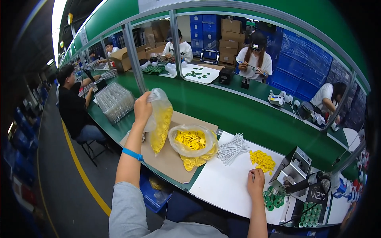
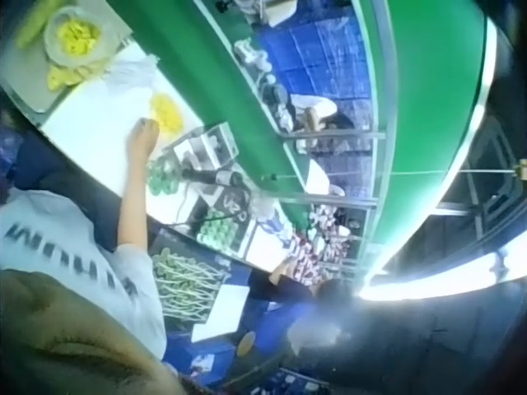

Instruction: The person assembles electronic components onto circular PCBs using an electric screwdriver.

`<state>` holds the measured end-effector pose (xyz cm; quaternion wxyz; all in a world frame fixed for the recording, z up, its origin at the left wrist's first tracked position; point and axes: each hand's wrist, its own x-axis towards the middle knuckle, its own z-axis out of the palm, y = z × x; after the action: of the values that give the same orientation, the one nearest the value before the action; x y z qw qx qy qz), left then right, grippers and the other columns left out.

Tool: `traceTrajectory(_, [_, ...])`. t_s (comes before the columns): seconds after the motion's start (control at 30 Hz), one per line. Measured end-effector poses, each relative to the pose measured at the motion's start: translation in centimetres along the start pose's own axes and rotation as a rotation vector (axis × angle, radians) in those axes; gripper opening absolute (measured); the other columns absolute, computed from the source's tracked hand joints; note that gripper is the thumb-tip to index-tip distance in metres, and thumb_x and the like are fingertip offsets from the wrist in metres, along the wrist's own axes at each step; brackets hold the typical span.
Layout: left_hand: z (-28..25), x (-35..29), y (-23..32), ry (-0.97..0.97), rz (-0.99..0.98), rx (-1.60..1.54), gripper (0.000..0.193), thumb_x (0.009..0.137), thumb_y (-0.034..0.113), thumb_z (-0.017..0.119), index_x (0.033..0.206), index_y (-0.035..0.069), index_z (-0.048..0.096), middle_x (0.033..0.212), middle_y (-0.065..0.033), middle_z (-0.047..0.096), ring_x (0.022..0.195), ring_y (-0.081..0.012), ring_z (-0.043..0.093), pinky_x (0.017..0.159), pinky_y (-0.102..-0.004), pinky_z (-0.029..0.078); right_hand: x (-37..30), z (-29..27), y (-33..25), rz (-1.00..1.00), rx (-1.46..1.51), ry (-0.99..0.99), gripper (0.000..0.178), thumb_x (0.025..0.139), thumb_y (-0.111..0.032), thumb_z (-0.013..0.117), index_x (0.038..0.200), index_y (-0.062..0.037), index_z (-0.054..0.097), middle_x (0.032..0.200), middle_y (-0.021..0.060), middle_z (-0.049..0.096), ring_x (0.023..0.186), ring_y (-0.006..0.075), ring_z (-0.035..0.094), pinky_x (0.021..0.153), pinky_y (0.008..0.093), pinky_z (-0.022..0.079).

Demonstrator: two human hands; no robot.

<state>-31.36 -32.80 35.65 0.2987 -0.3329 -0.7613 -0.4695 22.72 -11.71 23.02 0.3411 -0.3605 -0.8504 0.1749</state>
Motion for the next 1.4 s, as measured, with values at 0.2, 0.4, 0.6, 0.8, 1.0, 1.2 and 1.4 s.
traceTrajectory(0.2, [-2.0,3.6,0.3,-0.126,0.071,-0.194,0.022,0.087,0.003,0.059,0.107,0.001,0.067,0.092,-0.0182,0.070,0.090,-0.0316,0.069,0.081,-0.0365,0.051,1.1,-4.1,-1.7,0.013,-0.028,-0.010,0.009,0.088,-0.005,0.064,0.096,-0.0011,0.065,0.102,0.0160,0.059,0.100,0.0362,0.058,0.090,0.0436,0.047])
traceTrajectory(0.4, [-1.7,5.2,2.5,-0.295,-0.183,-0.459,0.014,0.095,0.009,0.057,0.102,0.001,0.065,0.084,-0.0023,0.065,0.081,-0.0134,0.059,0.075,-0.0277,0.046,2.3,-5.7,-0.8,0.014,-0.002,-0.015,0.010,0.087,-0.004,0.064,0.096,-0.0016,0.065,0.102,0.0163,0.059,0.100,0.0360,0.058,0.090,0.0433,0.047])
traceTrajectory(0.6, [5.3,1.9,2.8,-0.539,-0.435,-0.584,0.017,0.093,0.012,0.058,0.103,0.001,0.067,0.088,-0.0071,0.070,0.086,-0.0196,0.065,0.078,-0.0322,0.050,2.6,0.7,6.8,0.044,0.016,-0.011,0.010,0.087,-0.003,0.064,0.097,-0.0013,0.065,0.102,0.0165,0.059,0.101,0.0362,0.058,0.090,0.0428,0.048])
traceTrajectory(0.8, [8.7,-1.6,-8.6,-0.449,-0.155,0.235,0.027,0.086,0.012,0.060,0.110,0.008,0.072,0.104,-0.0220,0.071,0.104,-0.0399,0.067,0.089,-0.0447,0.052,2.2,6.2,9.1,0.016,0.043,-0.027,0.010,0.088,-0.003,0.064,0.097,-0.0005,0.065,0.101,0.0163,0.059,0.100,0.0363,0.058,0.090,0.0431,0.047])
traceTrajectory(1.0, [11.1,-5.9,-10.5,-0.334,0.085,-0.053,0.066,0.082,0.023,0.075,0.141,0.005,0.052,0.130,-0.0223,0.063,0.123,-0.0383,0.059,0.106,-0.0421,0.046,2.3,8.6,9.1,0.038,0.066,-0.030,0.008,0.088,-0.002,0.064,0.096,0.0002,0.064,0.100,0.0161,0.059,0.098,0.0360,0.057,0.088,0.0430,0.047])
traceTrajectory(1.2, [11.7,-11.7,-8.5,-0.599,0.148,0.156,0.059,0.079,0.024,0.080,0.129,0.000,0.059,0.125,-0.0252,0.064,0.122,-0.0413,0.057,0.104,-0.0445,0.047,2.1,10.3,8.7,0.022,0.086,-0.021,0.008,0.087,-0.002,0.063,0.095,0.0004,0.064,0.098,0.0155,0.059,0.097,0.0352,0.058,0.088,0.0424,0.048])
traceTrajectory(1.4, [10.3,-9.7,-11.6,-0.326,-0.068,0.001,0.032,0.081,0.007,0.068,0.113,0.004,0.066,0.107,-0.0243,0.069,0.107,-0.0414,0.065,0.091,-0.0462,0.052,1.6,11.1,8.3,0.028,0.108,-0.028,0.008,0.087,-0.001,0.063,0.095,0.0004,0.064,0.099,0.0152,0.059,0.096,0.0347,0.058,0.088,0.0422,0.048])
